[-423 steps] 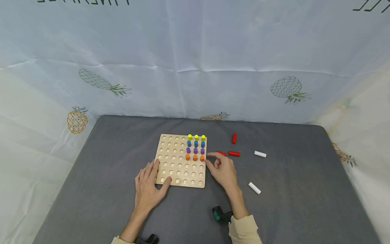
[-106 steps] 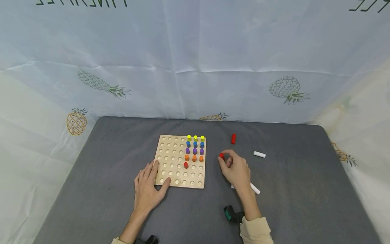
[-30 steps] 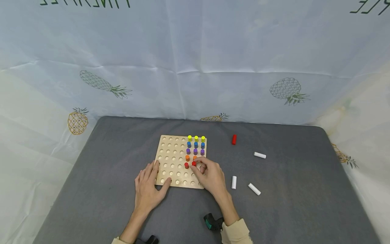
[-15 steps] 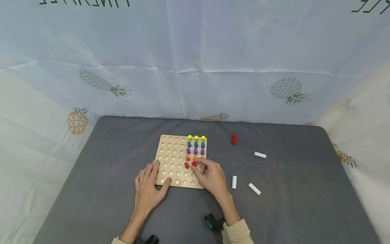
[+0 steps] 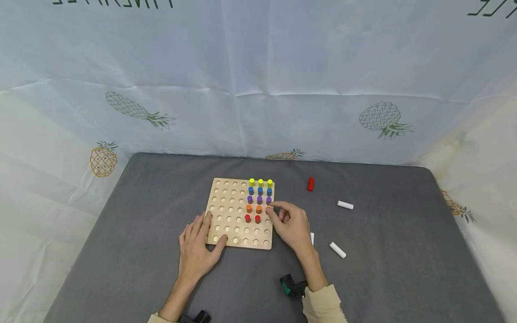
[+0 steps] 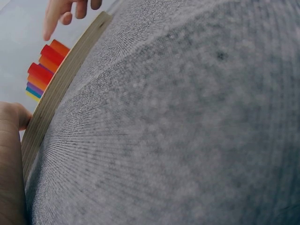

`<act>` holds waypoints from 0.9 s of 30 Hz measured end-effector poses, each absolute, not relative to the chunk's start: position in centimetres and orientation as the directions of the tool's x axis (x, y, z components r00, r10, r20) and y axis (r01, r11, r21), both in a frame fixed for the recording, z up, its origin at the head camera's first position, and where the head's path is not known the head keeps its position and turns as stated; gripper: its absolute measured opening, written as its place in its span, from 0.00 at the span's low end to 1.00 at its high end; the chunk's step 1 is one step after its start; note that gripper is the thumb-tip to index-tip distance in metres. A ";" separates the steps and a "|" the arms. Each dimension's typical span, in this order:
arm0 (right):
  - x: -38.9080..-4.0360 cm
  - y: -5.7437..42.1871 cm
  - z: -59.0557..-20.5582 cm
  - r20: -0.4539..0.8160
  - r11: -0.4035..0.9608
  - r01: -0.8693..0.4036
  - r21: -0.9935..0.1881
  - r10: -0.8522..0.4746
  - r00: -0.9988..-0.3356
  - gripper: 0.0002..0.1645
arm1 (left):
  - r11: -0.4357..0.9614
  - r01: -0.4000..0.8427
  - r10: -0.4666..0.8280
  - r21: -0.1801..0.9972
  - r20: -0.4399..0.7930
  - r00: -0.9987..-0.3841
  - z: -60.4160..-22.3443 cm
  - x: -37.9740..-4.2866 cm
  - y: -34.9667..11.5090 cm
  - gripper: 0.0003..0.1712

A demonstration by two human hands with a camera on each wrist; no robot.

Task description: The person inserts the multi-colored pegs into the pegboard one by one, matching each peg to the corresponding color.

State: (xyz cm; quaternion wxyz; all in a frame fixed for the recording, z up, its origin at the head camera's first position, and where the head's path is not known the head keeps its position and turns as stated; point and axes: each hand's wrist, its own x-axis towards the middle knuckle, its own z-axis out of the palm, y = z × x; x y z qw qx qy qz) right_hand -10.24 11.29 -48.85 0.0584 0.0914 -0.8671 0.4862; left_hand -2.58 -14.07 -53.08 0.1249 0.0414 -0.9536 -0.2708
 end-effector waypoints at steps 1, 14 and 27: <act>-10.4 11.5 -48.9 0.187 0.518 -0.205 -0.831 -0.089 -0.978 0.10 | 0.850 -0.010 -0.146 0.526 0.217 -0.965 -53.1 -2.6 -14.1 0.47; -13.2 15.0 -49.7 0.244 0.547 -0.157 -0.822 0.090 -0.966 0.10 | 0.855 -0.009 -0.142 0.518 0.219 -0.965 -53.1 -2.5 -14.1 0.47; -15.5 16.9 -50.2 0.283 0.566 -0.127 -0.815 0.197 -0.939 0.11 | 0.855 -0.009 -0.144 0.519 0.220 -0.965 -53.2 -2.5 -14.1 0.47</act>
